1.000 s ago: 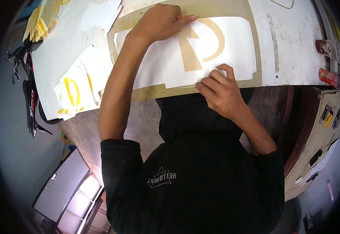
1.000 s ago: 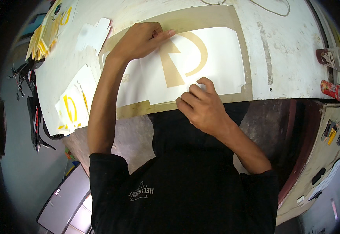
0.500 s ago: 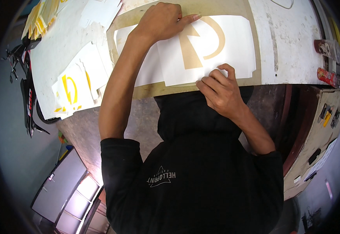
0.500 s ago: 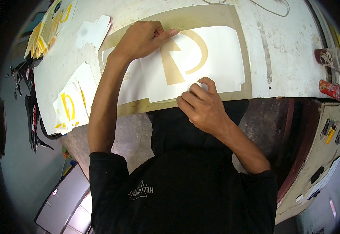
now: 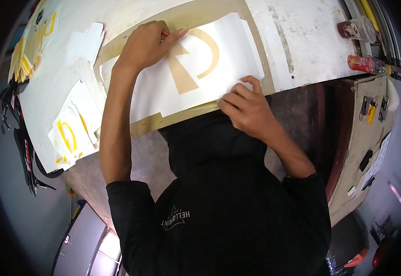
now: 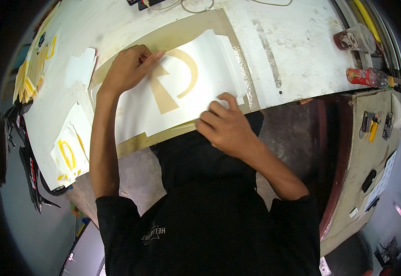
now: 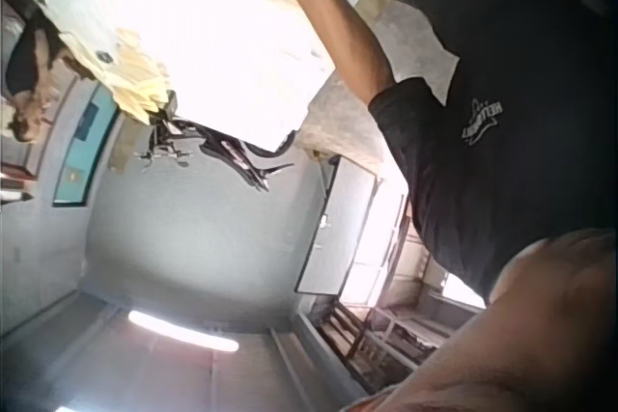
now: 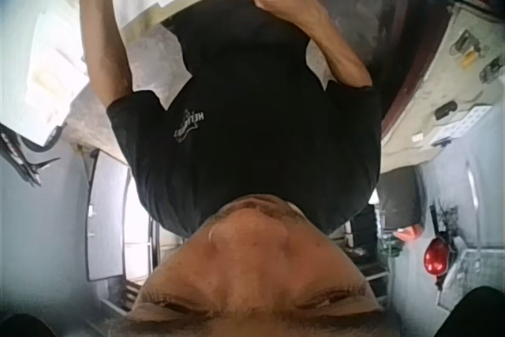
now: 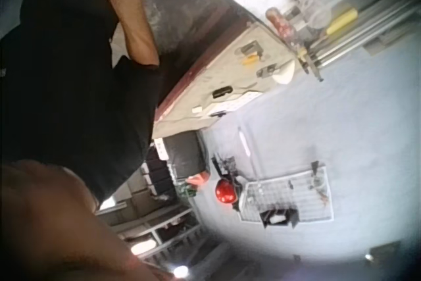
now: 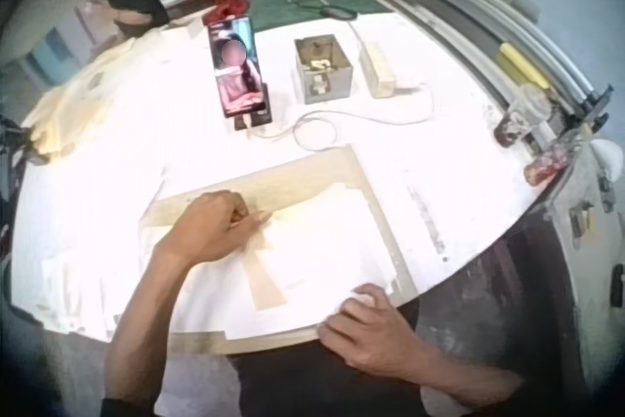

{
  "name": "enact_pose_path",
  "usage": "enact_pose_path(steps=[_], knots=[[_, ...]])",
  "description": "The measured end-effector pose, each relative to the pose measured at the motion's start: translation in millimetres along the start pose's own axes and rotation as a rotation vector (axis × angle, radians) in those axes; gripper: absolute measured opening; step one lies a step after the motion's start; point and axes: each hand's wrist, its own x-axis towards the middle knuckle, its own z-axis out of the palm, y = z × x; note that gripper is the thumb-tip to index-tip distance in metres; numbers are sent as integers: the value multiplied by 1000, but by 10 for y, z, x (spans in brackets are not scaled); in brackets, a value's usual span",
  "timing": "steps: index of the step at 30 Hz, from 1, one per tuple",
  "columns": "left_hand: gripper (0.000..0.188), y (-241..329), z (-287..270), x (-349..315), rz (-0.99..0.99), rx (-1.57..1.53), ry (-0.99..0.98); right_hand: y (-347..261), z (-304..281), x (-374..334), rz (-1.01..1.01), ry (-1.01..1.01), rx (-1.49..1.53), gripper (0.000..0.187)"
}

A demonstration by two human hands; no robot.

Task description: The person repeatedly peels yellow and gold logo stickers from white backing sheets on a workbench. They handle the sheets one at a time, peel the logo, and place the peeled sheets aside. A smartphone playing a video is visible on the table.

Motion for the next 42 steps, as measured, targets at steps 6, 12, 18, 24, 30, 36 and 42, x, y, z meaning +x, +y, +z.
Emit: enact_pose_path(steps=[6, 12, 18, 24, 30, 36, 42], knots=[[55, 242, 200, 174, 182, -12, 135, 170, -164, -246, 75, 42, -34, 18], [36, 497, 178, 15, 465, 14, 325, 210, -170, -242, 108, 53, 10, 18], [29, 690, 223, -261, 366, -17, 29, 228, -167, -275, 116, 39, 35, 18], [39, 718, 282, -278, 402, 38, 45, 314, -328, -359, 171, 76, 200, 16], [49, 727, 407, -369, 388, 125, 81, 870, -692, -632, 780, 402, 239, 27], [56, 837, 400, -413, 410, 252, 32, 941, -332, -600, 816, 499, -47, 29], [55, 906, 363, -410, 409, 300, 0, 506, -40, -340, 481, 368, -143, 40]])
